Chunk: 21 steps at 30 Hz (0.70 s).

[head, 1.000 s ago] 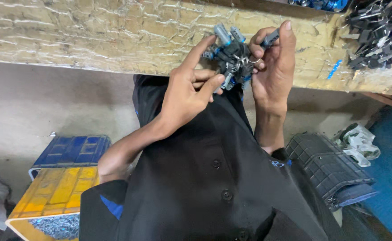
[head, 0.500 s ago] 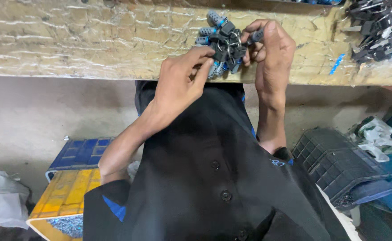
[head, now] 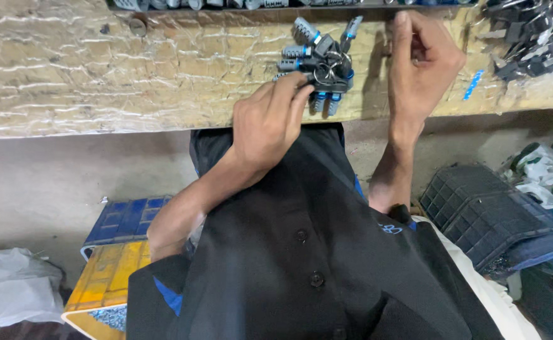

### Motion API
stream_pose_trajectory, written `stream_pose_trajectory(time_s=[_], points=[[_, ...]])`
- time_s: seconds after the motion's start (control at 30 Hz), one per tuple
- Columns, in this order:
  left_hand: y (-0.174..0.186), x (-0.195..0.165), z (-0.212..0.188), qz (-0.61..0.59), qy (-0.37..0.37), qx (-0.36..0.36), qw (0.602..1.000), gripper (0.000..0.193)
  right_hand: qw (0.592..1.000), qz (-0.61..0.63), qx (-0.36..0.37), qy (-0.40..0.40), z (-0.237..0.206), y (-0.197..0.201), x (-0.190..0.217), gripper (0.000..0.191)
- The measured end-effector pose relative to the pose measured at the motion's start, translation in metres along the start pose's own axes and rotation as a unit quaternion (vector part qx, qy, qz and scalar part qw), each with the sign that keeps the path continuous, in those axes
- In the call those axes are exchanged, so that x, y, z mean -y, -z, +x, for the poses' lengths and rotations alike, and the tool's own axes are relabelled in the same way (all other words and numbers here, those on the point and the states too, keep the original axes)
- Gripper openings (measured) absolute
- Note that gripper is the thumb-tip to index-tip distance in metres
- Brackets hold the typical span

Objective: The person threads keys and gray plastic connector housings onto metal split rings at a workbench, prying each ring open by hand to slide items on. Assembled keychains accumulate on the bench as the person works through parts from the bins.

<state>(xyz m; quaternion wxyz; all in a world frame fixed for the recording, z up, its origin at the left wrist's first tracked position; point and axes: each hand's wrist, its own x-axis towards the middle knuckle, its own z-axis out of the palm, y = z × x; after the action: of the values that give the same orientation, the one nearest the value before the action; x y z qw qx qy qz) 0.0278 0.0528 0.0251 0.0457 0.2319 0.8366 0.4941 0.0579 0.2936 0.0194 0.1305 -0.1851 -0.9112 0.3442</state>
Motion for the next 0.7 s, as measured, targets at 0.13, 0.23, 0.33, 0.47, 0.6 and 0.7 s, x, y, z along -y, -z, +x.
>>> stream_pose_trajectory(time_s=[0.13, 0.23, 0.33, 0.47, 0.6, 0.7], points=[[0.008, 0.012, -0.009, -0.028, 0.082, 0.017, 0.996, 0.021, 0.999, -0.017, -0.025, 0.011, 0.004, -0.003, -0.003, 0.031], [0.012, 0.017, -0.015, 0.002, 0.070, 0.013, 0.997, 0.025, 0.999, -0.022, -0.040, 0.020, 0.002, -0.009, 0.001, 0.033], [0.013, 0.018, -0.015, 0.018, 0.043, 0.004, 0.999, 0.028, 0.996, -0.043, -0.056, 0.050, 0.001, -0.015, 0.012, 0.030], [0.012, 0.015, 0.000, -0.035, -0.003, -0.022, 0.999, 0.013, 0.994, -0.001, -0.095, 0.053, 0.004, -0.019, 0.030, 0.029], [0.020, 0.008, 0.007, -0.062, -0.001, -0.020, 0.998, 0.009, 0.991, -0.009, -0.096, 0.096, 0.016, -0.014, 0.032, 0.027], [0.031, 0.004, 0.009, -0.087, 0.008, -0.027, 0.996, 0.008, 0.983, -0.078, -0.077, 0.148, 0.041, -0.009, 0.014, 0.024]])
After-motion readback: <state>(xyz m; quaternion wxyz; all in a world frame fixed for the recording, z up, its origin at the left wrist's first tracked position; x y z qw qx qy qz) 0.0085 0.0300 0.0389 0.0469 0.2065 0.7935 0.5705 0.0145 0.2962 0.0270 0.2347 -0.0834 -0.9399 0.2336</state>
